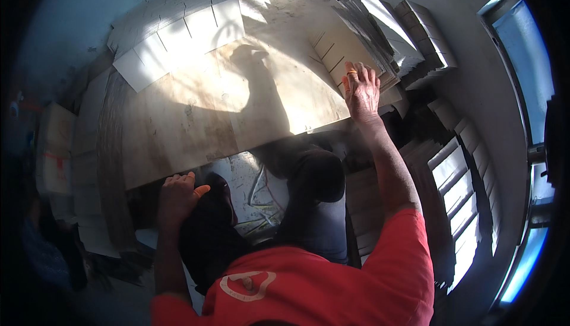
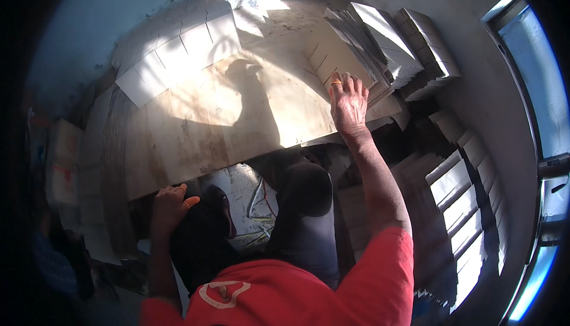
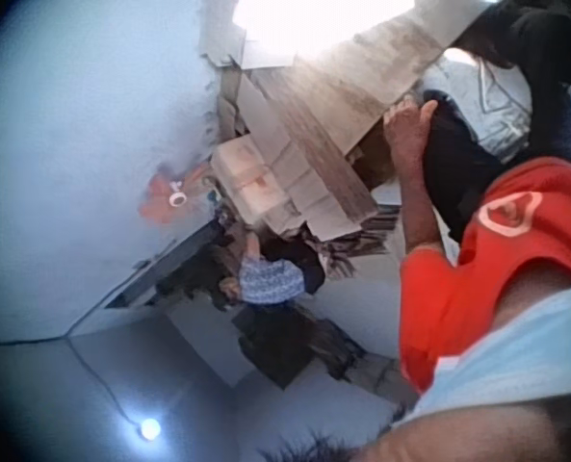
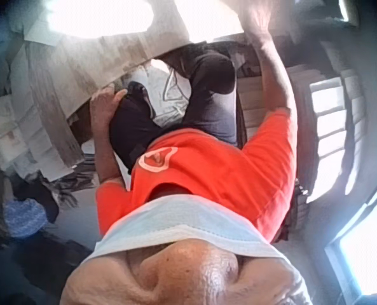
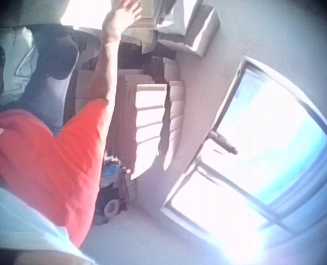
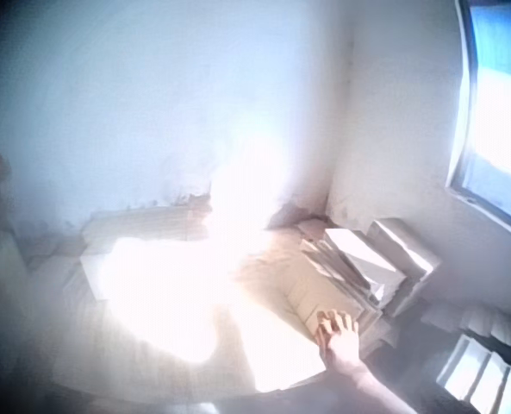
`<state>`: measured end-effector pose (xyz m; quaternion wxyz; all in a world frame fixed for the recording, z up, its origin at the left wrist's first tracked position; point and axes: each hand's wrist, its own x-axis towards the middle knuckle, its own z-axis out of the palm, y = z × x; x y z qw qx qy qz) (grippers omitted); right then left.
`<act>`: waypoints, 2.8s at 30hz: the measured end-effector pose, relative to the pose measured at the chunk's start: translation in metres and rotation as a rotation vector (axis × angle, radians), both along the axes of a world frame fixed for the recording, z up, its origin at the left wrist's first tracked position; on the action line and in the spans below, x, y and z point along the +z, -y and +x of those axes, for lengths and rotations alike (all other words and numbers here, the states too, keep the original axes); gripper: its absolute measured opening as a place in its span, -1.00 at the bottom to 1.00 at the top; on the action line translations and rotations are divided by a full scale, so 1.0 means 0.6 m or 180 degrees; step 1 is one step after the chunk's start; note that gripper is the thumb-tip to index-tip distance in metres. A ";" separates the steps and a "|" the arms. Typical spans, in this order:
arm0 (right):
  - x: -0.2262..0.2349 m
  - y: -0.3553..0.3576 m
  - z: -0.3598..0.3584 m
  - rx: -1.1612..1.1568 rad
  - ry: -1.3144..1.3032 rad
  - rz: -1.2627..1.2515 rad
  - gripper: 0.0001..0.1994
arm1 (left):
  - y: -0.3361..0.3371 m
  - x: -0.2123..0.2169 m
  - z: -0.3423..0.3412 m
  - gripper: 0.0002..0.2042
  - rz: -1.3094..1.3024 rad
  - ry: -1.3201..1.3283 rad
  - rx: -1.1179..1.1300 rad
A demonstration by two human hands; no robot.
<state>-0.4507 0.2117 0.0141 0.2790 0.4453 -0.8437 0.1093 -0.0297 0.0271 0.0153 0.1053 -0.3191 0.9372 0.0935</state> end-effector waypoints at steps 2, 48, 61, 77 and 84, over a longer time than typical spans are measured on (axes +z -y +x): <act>0.024 0.013 -0.039 -0.0457 -0.0538 0.0049 -0.38 | -0.003 0.000 0.003 -0.55 -0.0004 0.0004 0.0087; 0.042 0.161 0.057 0.3353 0.7140 -0.3670 -0.69 | 0.020 -0.014 0.043 -0.60 0.0177 -0.0436 0.0246; -0.040 0.212 0.040 0.1076 0.3286 -0.2580 -0.68 | 0.141 -0.023 -0.004 -0.58 0.0635 -0.0864 0.0852; 0.050 0.321 0.103 0.1100 0.2749 -0.2689 -0.66 | 0.509 -0.025 -0.385 -0.62 -0.1579 -0.1927 -0.0057; 0.042 0.338 0.087 0.1211 0.2838 -0.3040 -0.65 | 0.574 -0.062 -0.457 -0.66 -0.2135 -0.1461 0.0183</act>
